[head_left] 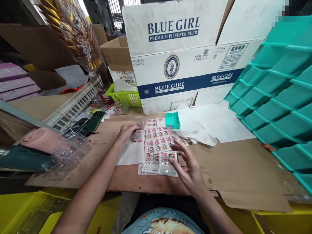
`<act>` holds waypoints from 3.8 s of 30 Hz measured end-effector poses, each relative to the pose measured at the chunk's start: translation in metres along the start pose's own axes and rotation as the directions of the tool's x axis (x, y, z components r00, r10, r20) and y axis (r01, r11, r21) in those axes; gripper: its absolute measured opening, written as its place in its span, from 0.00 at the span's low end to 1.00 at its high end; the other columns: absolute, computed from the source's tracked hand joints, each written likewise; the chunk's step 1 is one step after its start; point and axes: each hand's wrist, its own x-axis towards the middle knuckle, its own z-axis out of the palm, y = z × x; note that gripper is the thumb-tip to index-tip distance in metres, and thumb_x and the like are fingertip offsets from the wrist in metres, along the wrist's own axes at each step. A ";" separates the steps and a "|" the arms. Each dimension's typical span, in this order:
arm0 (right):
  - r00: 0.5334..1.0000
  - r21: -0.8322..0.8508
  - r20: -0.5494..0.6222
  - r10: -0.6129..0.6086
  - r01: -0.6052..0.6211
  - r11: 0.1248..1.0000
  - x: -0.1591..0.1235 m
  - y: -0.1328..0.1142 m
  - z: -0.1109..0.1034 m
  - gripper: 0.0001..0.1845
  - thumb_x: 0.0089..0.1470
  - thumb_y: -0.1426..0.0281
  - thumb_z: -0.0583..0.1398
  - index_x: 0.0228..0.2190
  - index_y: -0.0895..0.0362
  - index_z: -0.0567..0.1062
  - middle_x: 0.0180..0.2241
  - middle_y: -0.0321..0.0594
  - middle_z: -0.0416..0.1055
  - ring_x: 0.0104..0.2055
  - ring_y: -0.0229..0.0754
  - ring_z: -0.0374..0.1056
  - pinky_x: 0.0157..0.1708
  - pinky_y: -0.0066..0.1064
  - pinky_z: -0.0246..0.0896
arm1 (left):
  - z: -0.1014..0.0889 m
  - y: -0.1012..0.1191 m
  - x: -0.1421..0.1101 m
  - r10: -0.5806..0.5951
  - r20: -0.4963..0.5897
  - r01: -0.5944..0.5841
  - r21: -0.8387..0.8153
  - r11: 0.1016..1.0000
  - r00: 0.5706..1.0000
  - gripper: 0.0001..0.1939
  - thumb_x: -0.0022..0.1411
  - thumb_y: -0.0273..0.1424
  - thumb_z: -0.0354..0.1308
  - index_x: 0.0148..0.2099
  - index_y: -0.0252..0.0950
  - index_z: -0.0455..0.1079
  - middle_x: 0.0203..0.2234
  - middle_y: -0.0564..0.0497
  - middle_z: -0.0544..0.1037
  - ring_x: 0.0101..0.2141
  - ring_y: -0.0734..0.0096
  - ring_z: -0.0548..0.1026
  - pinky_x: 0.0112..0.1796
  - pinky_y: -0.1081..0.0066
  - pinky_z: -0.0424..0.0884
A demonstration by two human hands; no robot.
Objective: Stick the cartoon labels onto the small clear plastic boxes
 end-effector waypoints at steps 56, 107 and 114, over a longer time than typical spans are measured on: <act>0.622 0.405 0.686 0.379 -0.758 0.511 -0.009 -0.017 -0.002 0.32 0.63 0.56 0.58 0.60 0.52 0.52 0.20 0.25 0.60 0.19 0.32 0.56 0.22 0.27 0.64 | 0.048 -0.025 -0.147 0.040 0.275 0.159 -0.662 0.733 0.961 0.11 0.57 0.26 0.67 0.44 0.37 0.78 0.42 0.47 0.83 0.44 0.60 0.80 0.48 0.60 0.77; 0.976 -0.654 -0.107 -0.188 0.073 0.753 -0.001 0.018 -0.075 0.38 0.57 0.56 0.62 0.63 0.59 0.62 0.58 0.61 0.65 0.62 0.61 0.60 0.59 0.54 0.57 | -0.054 -0.072 -0.030 0.169 -0.119 -0.134 0.252 0.958 0.978 0.14 0.46 0.37 0.69 0.29 0.34 0.71 0.30 0.48 0.74 0.39 0.59 0.73 0.44 0.64 0.68; 0.902 0.369 0.321 0.290 -0.401 0.839 0.065 -0.031 0.060 0.30 0.44 0.52 0.70 0.43 0.58 0.75 0.42 0.48 0.77 0.43 0.49 0.72 0.40 0.38 0.68 | -0.024 -0.021 -0.105 0.081 0.032 -0.057 -0.474 0.879 0.996 0.18 0.53 0.38 0.69 0.43 0.34 0.71 0.37 0.46 0.81 0.36 0.66 0.78 0.41 0.68 0.72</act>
